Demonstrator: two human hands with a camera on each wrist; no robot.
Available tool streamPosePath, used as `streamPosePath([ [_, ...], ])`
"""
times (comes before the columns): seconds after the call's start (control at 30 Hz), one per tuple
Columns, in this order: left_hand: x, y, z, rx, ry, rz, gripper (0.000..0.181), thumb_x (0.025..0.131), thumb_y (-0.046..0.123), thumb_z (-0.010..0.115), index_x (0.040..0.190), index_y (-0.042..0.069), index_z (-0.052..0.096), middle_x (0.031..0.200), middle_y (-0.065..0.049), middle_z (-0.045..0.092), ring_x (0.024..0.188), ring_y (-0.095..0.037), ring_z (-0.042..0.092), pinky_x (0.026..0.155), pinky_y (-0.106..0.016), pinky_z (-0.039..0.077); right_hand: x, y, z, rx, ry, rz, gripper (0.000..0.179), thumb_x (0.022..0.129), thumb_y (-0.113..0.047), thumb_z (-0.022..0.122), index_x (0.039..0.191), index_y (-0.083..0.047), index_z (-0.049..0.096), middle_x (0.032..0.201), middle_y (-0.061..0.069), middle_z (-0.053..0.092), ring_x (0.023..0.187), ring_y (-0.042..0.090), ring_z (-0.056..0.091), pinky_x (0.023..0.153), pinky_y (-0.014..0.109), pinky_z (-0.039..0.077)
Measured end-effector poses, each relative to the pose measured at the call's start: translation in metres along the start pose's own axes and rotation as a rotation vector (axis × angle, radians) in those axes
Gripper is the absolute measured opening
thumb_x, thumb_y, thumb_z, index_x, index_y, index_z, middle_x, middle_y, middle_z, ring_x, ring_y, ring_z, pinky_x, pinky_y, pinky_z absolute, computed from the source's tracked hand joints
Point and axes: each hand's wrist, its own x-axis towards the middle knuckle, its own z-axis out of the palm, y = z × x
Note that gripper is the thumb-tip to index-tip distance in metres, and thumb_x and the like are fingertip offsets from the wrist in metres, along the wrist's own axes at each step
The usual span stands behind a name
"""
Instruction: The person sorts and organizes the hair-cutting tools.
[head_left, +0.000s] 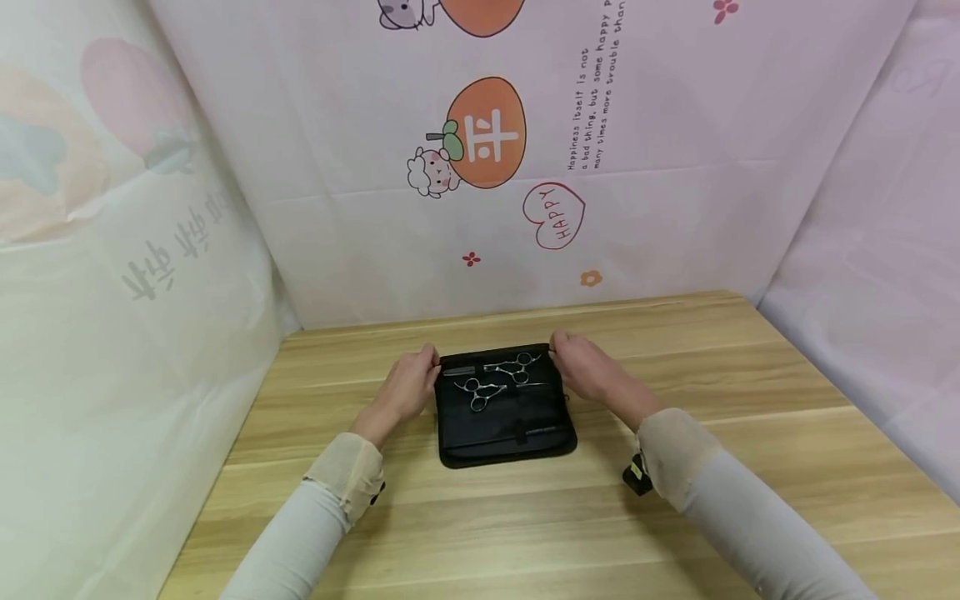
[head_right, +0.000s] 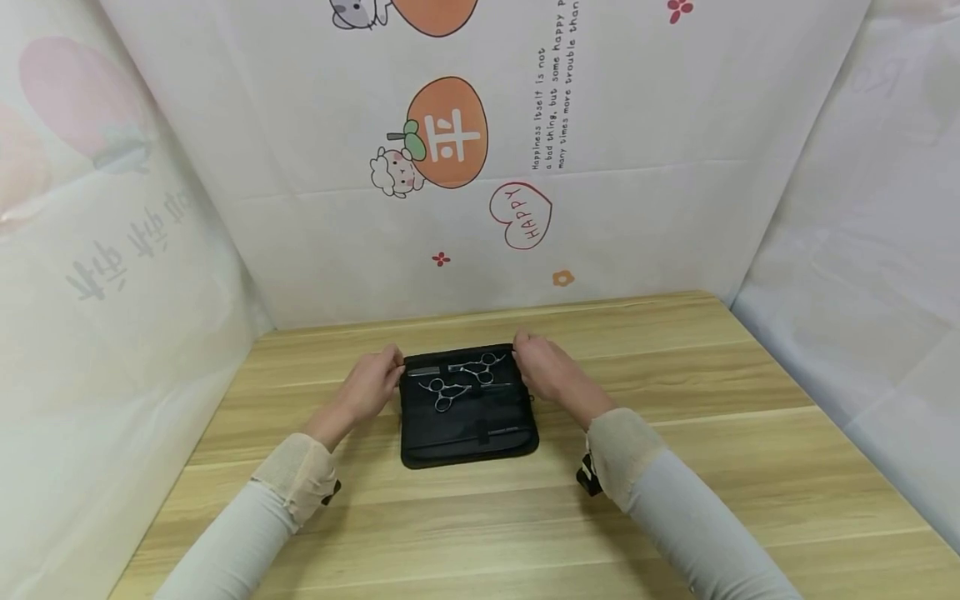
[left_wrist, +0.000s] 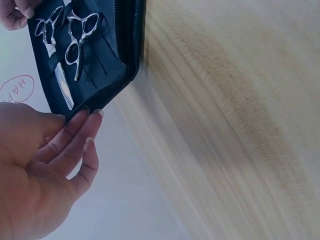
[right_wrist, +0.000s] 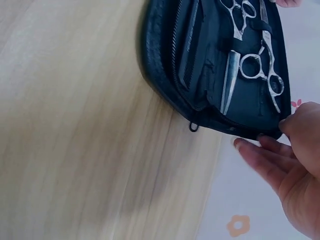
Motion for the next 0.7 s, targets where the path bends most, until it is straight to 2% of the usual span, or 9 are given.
streamPosePath([
  [0.17,-0.0018,-0.0022,-0.0006,-0.013,0.043,0.044,0.035,0.101,0.002,0.061,0.135,-0.001,0.051,0.076,-0.004,0.069,0.059,-0.011,0.056,0.067,-0.035,0.053,-0.0002,-0.0001,0.0025,0.028,0.025,0.005,0.007,0.105,-0.002,0.050,0.108,0.003,0.053,0.098,0.013,0.052,0.079,0.022,0.055,0.070,0.037,0.052],
  [0.2,-0.0018,-0.0026,-0.0006,-0.015,0.044,0.043,0.036,0.101,0.002,0.061,0.135,-0.001,0.051,0.074,-0.004,0.069,0.057,-0.010,0.055,0.066,-0.035,0.053,-0.0004,0.0000,0.0028,0.033,0.031,0.006,0.007,0.105,-0.002,0.050,0.108,0.003,0.053,0.101,0.014,0.051,0.080,0.023,0.056,0.071,0.038,0.052],
  [0.27,-0.0012,-0.0025,-0.0005,-0.004,0.050,0.041,0.034,0.100,0.002,0.063,0.133,-0.003,0.056,0.073,-0.003,0.069,0.056,-0.009,0.055,0.067,-0.035,0.054,-0.0009,0.0005,0.0031,0.048,0.049,0.007,0.008,0.104,-0.002,0.051,0.108,0.004,0.054,0.103,0.015,0.051,0.082,0.023,0.056,0.072,0.038,0.052],
  [0.4,0.0000,-0.0022,-0.0007,0.007,0.047,0.017,0.017,0.100,0.004,0.064,0.116,-0.002,0.068,0.075,-0.002,0.069,0.061,-0.009,0.059,0.072,-0.037,0.056,-0.0019,0.0018,0.0038,0.067,0.083,-0.007,0.008,0.104,-0.002,0.053,0.108,0.004,0.056,0.104,0.015,0.051,0.083,0.024,0.056,0.074,0.039,0.052],
  [0.53,0.0000,-0.0019,-0.0012,-0.006,0.051,0.002,0.019,0.099,0.006,0.066,0.116,-0.002,0.070,0.086,-0.005,0.074,0.070,-0.011,0.064,0.080,-0.039,0.057,-0.0038,0.0031,0.0046,0.071,0.094,-0.029,0.008,0.104,-0.002,0.054,0.108,0.004,0.056,0.103,0.015,0.052,0.085,0.025,0.056,0.075,0.040,0.052],
  [0.7,-0.0017,-0.0009,-0.0024,-0.033,0.053,0.005,0.018,0.100,0.006,0.066,0.116,-0.001,0.069,0.089,-0.006,0.075,0.074,-0.014,0.066,0.079,-0.039,0.057,-0.0059,0.0060,0.0064,0.091,0.099,-0.048,0.006,0.104,-0.001,0.052,0.106,0.004,0.055,0.096,0.012,0.054,0.082,0.025,0.052,0.073,0.040,0.049],
])
